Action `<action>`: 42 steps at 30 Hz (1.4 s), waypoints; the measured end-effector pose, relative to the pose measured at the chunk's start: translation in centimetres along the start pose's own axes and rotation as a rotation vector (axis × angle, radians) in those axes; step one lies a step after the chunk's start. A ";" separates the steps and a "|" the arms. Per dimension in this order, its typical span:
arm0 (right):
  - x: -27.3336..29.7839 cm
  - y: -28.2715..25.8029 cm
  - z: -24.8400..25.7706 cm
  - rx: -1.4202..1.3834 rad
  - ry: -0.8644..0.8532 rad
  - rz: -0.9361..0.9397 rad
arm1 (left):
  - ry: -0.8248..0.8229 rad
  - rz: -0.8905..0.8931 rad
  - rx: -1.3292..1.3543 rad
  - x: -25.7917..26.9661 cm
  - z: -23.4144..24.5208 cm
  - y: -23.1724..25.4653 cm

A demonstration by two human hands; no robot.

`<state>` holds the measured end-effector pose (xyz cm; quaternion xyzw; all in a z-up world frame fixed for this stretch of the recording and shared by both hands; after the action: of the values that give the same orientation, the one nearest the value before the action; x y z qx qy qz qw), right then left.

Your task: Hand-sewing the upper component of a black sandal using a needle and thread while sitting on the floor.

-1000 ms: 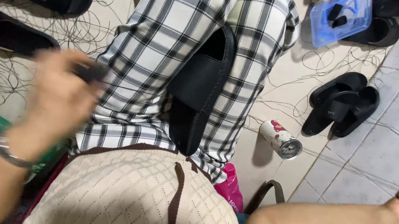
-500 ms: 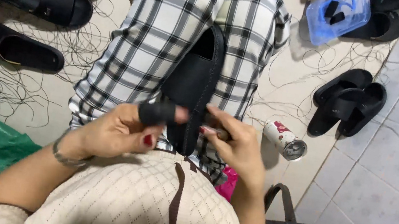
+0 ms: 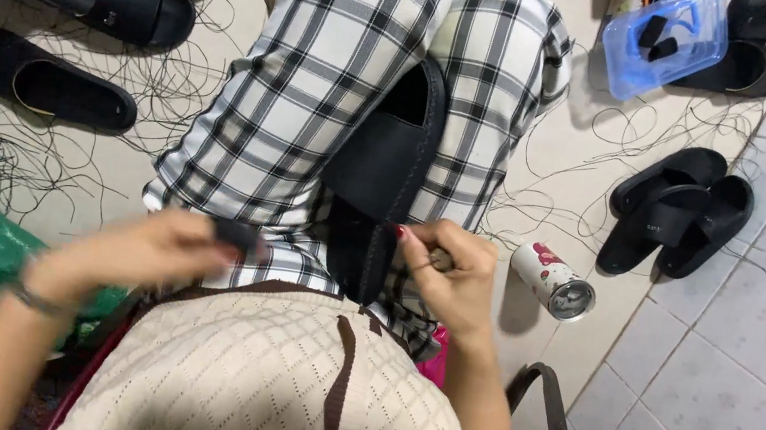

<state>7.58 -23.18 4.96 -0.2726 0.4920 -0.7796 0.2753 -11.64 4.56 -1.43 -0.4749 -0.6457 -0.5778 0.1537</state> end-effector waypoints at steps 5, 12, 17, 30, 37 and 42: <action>0.3 -1.9 3.4 0.512 -0.209 0.075 | 1.058 0.084 -0.689 3.2 7.6 -0.4; -0.9 -3.4 3.6 0.861 -0.424 0.173 | 0.566 -0.435 -1.156 -4.5 -1.5 12.2; -1.2 -4.0 3.6 0.902 -0.428 0.148 | 0.666 -0.659 -1.199 -7.2 -2.6 11.5; -1.8 -6.7 1.2 1.193 -0.616 -0.023 | 0.861 -0.816 -1.209 -9.0 -2.6 11.4; -1.9 -7.2 3.1 0.929 -0.526 0.051 | 0.951 -0.782 -1.332 -8.5 -2.4 11.9; -1.3 -6.0 2.8 0.824 -0.481 0.007 | 0.847 -0.857 -1.247 -8.4 -2.1 11.9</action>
<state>9.50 -21.79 11.33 -0.3117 0.0651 -0.8238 0.4691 1.25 -2.38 0.04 0.0667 -0.2227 -0.9627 -0.1383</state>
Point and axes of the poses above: each hand's wrist, its own x-axis away from the middle knuckle, its own z-axis out of the back of the hand, y = z × x, the point moved 2 cm from there along -x, towards the middle knuckle, and after that the axes turned 9 degrees about -y, right-handed, at the moved point
